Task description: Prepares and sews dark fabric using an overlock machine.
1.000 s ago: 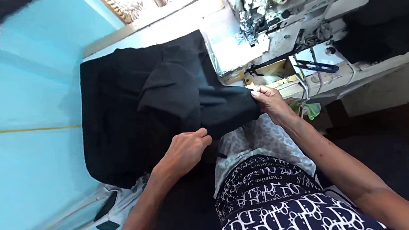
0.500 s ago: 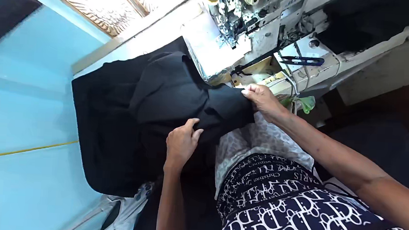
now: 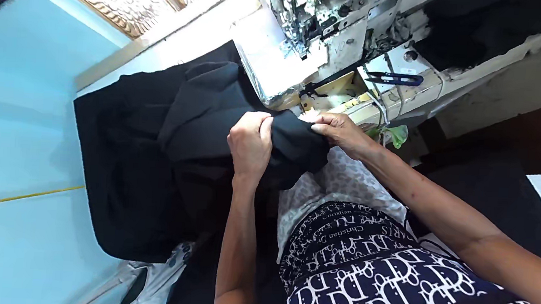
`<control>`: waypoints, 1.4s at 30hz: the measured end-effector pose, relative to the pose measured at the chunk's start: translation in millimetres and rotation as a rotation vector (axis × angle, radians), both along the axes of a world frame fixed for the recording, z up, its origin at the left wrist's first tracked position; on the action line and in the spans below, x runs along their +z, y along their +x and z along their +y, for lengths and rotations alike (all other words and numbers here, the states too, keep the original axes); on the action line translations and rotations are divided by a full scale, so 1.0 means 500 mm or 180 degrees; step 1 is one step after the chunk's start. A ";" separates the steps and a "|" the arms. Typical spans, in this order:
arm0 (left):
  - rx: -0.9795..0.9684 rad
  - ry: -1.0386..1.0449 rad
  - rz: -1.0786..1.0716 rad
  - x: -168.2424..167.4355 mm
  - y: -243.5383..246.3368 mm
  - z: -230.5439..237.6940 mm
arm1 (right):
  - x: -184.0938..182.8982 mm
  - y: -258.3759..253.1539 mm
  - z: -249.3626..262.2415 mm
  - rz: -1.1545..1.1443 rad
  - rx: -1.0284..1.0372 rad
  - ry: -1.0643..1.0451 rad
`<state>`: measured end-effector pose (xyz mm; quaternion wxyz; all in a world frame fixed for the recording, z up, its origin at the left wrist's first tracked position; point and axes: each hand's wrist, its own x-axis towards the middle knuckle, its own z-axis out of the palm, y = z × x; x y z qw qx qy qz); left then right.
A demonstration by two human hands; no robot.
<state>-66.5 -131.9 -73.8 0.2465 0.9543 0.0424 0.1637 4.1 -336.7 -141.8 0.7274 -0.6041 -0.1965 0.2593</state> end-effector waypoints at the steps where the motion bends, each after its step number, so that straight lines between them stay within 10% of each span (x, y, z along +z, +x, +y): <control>1: 0.0002 0.0024 0.0090 -0.008 0.016 -0.003 | -0.003 0.001 -0.005 -0.0094 0.0122 0.0039; 11: -0.0088 -0.0565 0.1018 -0.055 0.048 0.016 | -0.007 0.003 -0.005 -0.0134 0.0275 -0.0001; 26: -0.1097 -0.0053 -0.0457 0.052 -0.051 -0.026 | 0.023 -0.015 0.036 0.0509 -0.0512 -0.0216; 33: -0.1997 -0.1302 -0.0285 0.111 -0.097 -0.015 | 0.105 -0.062 0.084 0.0417 -0.0139 0.0563; 42: -0.0745 -0.1112 -0.0244 0.070 -0.127 0.042 | 0.160 -0.068 0.062 0.0559 -0.0313 0.0739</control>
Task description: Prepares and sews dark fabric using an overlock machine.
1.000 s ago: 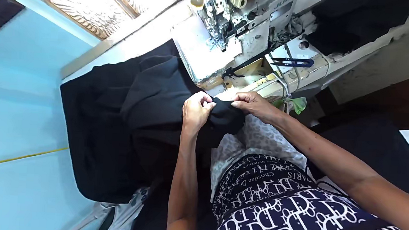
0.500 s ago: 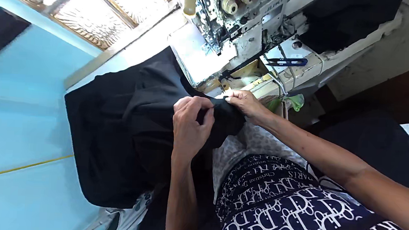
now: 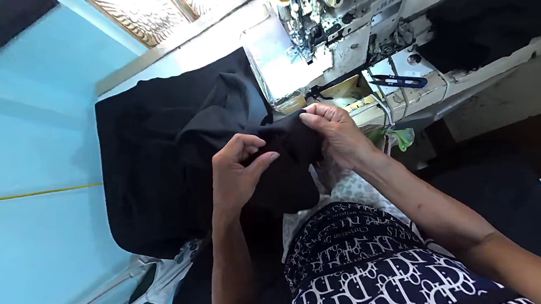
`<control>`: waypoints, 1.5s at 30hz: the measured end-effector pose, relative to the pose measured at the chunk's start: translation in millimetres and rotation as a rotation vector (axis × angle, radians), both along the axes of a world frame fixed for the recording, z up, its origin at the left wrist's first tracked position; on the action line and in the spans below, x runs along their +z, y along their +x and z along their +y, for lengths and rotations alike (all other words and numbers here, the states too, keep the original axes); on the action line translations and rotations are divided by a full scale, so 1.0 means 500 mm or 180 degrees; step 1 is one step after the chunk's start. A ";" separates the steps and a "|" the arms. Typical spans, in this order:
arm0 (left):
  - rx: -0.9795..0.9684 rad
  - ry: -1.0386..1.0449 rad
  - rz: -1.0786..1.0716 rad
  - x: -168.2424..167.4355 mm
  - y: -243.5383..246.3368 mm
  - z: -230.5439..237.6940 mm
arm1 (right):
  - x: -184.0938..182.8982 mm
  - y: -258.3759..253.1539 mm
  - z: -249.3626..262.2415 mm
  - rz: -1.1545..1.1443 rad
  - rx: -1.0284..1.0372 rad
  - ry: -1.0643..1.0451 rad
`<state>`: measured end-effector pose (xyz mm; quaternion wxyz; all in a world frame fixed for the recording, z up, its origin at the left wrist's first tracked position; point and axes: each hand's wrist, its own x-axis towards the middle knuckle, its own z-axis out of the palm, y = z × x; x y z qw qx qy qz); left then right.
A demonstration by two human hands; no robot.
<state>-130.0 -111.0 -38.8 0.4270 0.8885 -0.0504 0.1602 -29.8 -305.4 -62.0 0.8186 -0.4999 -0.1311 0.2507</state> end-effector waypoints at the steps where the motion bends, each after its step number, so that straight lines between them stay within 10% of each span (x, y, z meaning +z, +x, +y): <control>1: 0.0065 0.0056 0.0168 -0.006 -0.006 0.006 | -0.001 0.004 -0.005 0.0038 -0.0025 0.0005; 8: 0.0203 0.0982 0.1048 -0.036 -0.024 0.023 | -0.020 0.010 0.008 0.0079 0.0009 -0.0053; 21: -0.0006 0.1212 0.0121 -0.017 -0.022 -0.002 | -0.062 0.036 -0.004 0.0360 -0.0452 -0.0392; 30: -0.1318 -0.0284 -0.0108 0.026 -0.021 -0.072 | -0.075 0.000 0.029 0.0143 -0.0026 -0.0181; 45: 0.0498 -0.0518 -0.0517 -0.029 0.014 -0.086 | -0.014 -0.043 0.023 -0.0142 0.0155 0.0217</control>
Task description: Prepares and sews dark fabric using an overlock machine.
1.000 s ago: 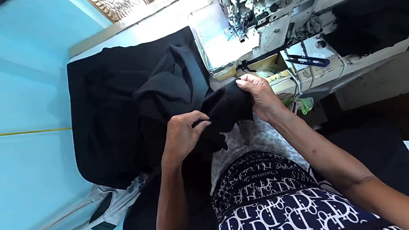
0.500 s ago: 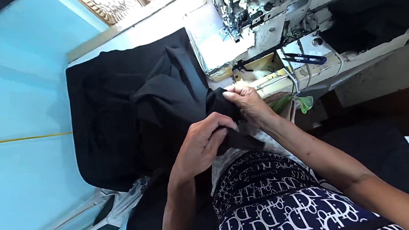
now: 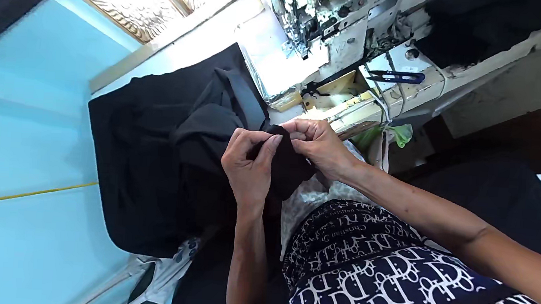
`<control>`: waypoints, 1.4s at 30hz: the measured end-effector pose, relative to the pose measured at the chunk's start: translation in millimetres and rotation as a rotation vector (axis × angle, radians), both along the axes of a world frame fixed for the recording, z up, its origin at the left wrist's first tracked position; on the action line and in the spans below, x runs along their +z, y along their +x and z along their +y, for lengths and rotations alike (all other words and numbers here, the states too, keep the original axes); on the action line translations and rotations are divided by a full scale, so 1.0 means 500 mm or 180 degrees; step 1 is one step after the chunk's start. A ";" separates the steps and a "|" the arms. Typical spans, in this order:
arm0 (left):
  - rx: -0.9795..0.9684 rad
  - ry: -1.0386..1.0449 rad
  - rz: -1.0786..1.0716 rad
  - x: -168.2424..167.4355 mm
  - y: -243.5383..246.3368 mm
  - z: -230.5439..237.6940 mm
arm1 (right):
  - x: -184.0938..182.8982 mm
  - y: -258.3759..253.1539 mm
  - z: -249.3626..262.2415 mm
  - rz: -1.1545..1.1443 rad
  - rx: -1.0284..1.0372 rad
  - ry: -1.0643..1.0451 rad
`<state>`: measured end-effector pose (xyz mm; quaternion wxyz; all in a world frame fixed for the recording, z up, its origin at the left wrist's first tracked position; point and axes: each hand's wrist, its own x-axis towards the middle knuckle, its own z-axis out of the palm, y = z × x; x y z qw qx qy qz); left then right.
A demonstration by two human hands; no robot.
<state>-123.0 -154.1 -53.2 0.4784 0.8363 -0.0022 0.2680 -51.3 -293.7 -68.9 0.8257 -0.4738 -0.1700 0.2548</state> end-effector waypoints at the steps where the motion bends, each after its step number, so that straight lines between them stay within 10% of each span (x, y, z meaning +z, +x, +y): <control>1: -0.0013 -0.0141 0.0075 -0.002 -0.002 0.000 | -0.003 0.001 0.001 0.0012 -0.0007 -0.0025; 17: 0.0041 -0.0936 0.0375 -0.025 0.012 0.010 | -0.029 0.007 0.014 -0.0293 0.0017 -0.0438; 24: -0.1021 -0.1170 0.0425 -0.031 0.025 0.054 | -0.022 0.018 0.003 -0.1726 -0.0244 -0.0469; 30: -0.0219 -0.0636 -0.0141 0.013 0.026 0.030 | -0.046 0.046 -0.001 -0.2737 -0.0272 -0.0279; 42: 0.0763 -0.0937 -0.0590 0.054 0.092 0.085 | -0.104 0.035 -0.035 -0.2472 -0.0079 -0.0857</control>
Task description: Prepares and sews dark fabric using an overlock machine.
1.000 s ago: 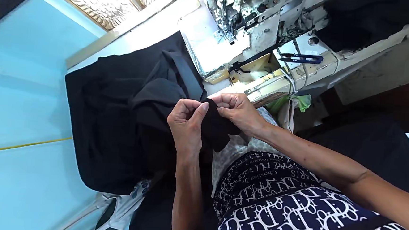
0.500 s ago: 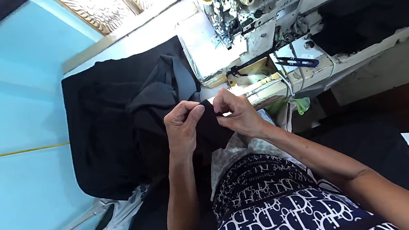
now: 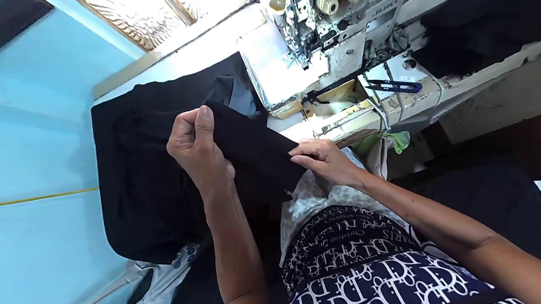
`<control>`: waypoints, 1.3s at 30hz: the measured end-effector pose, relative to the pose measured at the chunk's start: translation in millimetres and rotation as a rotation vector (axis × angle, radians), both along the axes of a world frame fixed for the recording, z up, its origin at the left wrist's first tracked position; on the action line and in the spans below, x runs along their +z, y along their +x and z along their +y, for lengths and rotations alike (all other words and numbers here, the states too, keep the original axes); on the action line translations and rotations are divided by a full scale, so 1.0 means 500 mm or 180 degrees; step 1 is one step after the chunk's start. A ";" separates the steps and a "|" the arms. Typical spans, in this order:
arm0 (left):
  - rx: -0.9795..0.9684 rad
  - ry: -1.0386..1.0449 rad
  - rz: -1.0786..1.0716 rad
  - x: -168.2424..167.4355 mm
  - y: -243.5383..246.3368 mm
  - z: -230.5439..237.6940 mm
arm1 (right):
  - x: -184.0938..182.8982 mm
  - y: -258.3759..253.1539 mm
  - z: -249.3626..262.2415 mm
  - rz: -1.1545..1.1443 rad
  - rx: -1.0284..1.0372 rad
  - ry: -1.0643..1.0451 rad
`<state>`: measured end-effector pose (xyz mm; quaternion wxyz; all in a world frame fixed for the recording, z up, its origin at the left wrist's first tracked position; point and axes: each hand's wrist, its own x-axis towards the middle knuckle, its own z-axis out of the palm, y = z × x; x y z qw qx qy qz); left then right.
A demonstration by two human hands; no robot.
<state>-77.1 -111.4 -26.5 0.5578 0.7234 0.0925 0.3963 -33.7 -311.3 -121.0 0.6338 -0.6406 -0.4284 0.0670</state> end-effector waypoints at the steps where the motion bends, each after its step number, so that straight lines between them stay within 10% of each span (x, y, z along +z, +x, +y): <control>1: 0.0017 -0.0031 0.0031 0.000 0.001 0.006 | -0.007 -0.002 -0.001 0.0052 -0.0083 0.0001; 9: 0.0043 -0.0439 0.0186 -0.017 0.015 0.035 | 0.000 -0.040 -0.014 0.0412 -0.0797 0.0053; 18: -0.0552 0.0868 0.0330 -0.066 0.024 0.131 | -0.040 -0.046 0.006 0.0038 -0.1438 0.0110; 31: -0.0834 -0.0294 0.0547 -0.106 0.067 0.117 | -0.056 -0.038 0.006 -0.0854 -0.1588 0.0417; 39: -0.0081 0.2656 0.0414 0.110 0.086 0.082 | 0.197 -0.076 -0.066 0.0898 -0.0783 0.1103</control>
